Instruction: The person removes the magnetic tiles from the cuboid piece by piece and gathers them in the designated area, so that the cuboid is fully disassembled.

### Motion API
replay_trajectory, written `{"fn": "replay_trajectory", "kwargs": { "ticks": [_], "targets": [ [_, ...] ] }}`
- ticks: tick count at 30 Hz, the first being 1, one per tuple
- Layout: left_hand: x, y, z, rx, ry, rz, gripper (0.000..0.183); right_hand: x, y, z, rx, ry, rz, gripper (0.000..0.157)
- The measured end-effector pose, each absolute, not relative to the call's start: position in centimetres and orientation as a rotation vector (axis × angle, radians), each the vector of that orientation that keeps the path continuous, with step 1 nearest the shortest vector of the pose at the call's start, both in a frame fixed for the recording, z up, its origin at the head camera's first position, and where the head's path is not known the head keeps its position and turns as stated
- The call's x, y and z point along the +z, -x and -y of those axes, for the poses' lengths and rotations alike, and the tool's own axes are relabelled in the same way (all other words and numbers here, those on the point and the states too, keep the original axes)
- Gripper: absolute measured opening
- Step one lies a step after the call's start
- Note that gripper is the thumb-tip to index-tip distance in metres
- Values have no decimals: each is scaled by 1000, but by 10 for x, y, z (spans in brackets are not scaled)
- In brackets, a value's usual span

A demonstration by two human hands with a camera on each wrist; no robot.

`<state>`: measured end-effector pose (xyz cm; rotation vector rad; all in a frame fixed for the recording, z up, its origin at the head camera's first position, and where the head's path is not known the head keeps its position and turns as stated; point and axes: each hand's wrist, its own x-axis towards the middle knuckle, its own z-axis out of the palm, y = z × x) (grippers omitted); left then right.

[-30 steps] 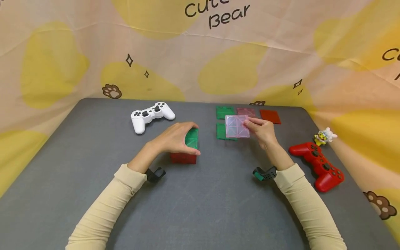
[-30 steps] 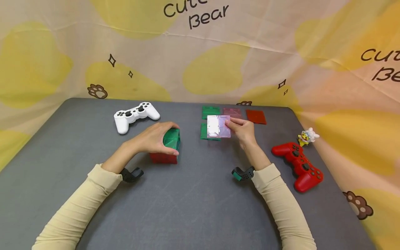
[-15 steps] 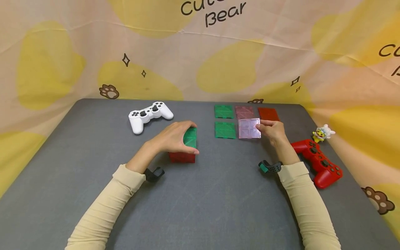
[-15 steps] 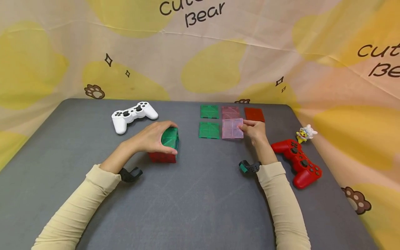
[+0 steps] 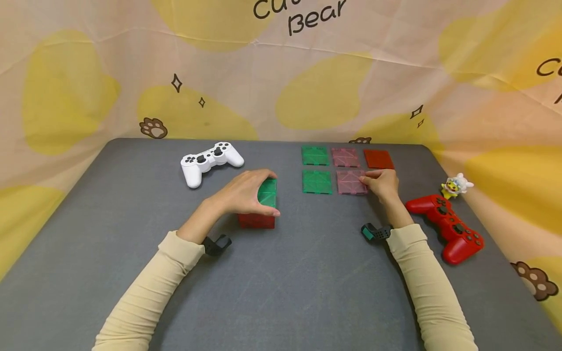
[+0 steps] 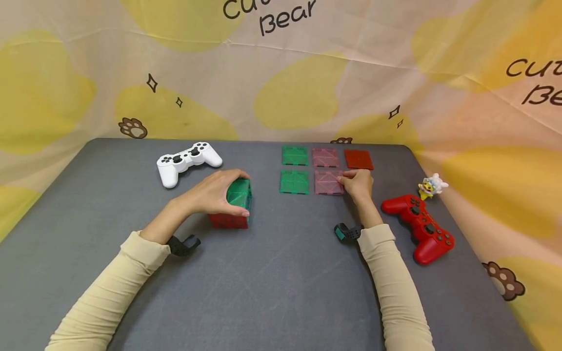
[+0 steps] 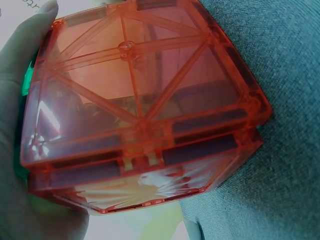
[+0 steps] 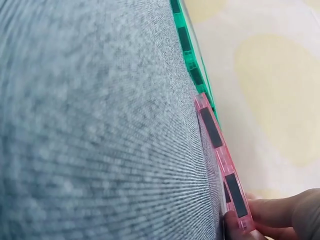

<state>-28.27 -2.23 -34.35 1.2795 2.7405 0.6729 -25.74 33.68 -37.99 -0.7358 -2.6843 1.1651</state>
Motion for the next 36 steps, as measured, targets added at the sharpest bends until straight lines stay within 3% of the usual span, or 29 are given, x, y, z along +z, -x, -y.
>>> {"fn": "replay_trajectory", "kwargs": {
  "ticks": [12,18,23,28,36],
  "targets": [
    [-343,281,28,673,-1289,-2760,81,-378,254,-326,896,519,2726,31],
    [-344,283,23,657,-1364,-2762,82,-361,245,-305,874,271,2664,29],
    [-344,283,26,675,-1334,-2794,82,-339,237,-250,1442,66,2756,35],
    [-345,282,33,750,-1289,-2795,85,-341,233,-202,2035,-47,2695,40],
    [-358,280,63,1049,-1118,-2660,87,-352,228,-164,2482,0,2475,41]
  ]
}}
